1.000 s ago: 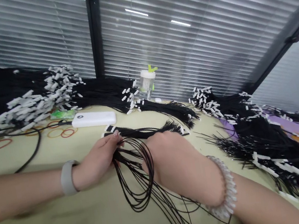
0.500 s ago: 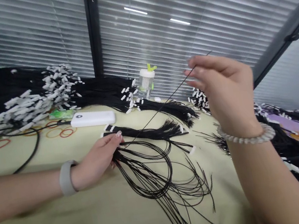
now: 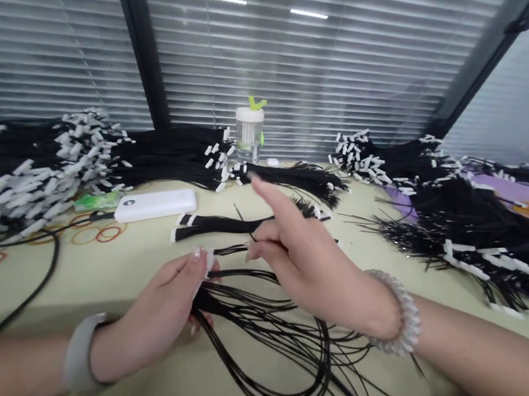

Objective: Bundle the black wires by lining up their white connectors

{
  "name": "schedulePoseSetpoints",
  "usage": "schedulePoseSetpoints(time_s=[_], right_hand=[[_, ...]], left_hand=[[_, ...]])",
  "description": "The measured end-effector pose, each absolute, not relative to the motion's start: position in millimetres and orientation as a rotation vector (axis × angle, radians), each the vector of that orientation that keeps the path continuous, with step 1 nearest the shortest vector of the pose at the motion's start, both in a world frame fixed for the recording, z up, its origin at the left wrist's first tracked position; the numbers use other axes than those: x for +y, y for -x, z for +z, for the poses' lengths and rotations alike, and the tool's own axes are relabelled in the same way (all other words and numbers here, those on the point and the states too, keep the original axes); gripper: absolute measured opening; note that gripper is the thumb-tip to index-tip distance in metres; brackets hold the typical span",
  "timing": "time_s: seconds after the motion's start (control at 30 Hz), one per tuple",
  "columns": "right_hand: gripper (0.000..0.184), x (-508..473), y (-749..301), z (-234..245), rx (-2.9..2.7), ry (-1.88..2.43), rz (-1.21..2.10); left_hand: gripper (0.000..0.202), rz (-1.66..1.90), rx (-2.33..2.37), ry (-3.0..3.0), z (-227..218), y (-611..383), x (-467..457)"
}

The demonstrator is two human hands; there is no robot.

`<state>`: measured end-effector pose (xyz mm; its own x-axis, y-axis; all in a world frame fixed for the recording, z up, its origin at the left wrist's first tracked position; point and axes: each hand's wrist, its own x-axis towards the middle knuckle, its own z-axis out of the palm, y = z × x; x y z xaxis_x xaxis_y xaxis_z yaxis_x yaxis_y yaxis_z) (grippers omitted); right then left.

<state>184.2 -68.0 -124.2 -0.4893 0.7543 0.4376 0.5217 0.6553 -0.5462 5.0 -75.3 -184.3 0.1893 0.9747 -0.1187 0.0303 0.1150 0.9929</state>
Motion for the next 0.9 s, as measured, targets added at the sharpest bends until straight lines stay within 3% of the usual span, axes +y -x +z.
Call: schedulePoseSetpoints(time_s=[0.1, 0.13, 0.9], right_hand=[[0.016, -64, -194, -143, -2.280, 1.095, 0.330], [0.010, -63, -196, -146, -2.297, 1.121, 0.303], [0.004, -72, -202, -169, -2.377, 0.859, -0.296]], left_hand=[[0.042, 0.906, 1.167, -1.257, -182, -6, -79], [0.041, 0.888, 1.160, -1.267, -181, -7, -79], [0.040, 0.698, 1.103, -1.516, -182, -6, -77]])
